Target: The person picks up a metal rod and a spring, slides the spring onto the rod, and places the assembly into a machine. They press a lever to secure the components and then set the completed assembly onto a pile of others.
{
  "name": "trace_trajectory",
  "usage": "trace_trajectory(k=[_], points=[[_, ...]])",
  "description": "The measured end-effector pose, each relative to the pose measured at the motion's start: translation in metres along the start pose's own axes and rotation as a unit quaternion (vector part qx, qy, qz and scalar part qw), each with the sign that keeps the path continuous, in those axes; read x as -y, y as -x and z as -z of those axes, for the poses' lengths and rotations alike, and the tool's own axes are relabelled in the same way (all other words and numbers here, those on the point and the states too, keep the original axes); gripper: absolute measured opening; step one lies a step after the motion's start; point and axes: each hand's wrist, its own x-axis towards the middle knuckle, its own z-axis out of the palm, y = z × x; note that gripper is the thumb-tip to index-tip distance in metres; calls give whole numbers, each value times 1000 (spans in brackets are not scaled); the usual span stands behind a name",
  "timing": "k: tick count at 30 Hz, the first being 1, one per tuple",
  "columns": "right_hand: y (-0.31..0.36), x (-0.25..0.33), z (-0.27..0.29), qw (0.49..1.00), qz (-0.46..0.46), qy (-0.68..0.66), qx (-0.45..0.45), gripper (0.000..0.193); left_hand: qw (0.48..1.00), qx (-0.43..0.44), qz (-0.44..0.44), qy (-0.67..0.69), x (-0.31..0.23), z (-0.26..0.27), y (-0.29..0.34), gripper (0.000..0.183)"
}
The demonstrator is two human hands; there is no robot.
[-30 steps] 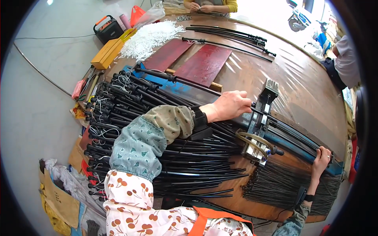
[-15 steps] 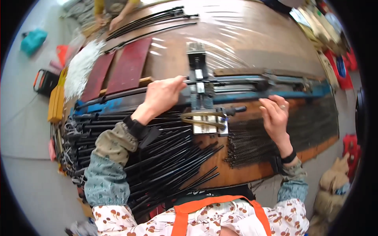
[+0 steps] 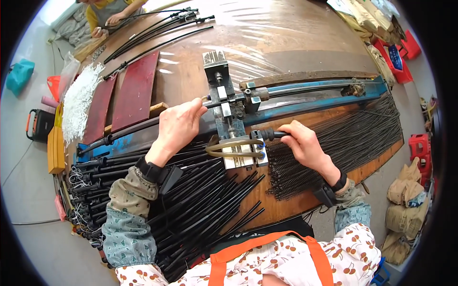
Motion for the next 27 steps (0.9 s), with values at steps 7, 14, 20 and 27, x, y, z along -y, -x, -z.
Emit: trace_trajectory(k=[7,14,20,27], points=[[-12,-18,5,982,-121,-134,59,43,988,-74,-130,-42,9,-4,-16,19],[49,-1,-20,986,90,130,58,44,976,-42,-121,-175,118,26,15,15],[31,-7,-25,1000,-21,-3,18,14,980,-34,-118,-154,1,16,67,18],[32,3,-19,995,-69,-60,50,8,990,47,-41,-128,-40,-25,99,14]])
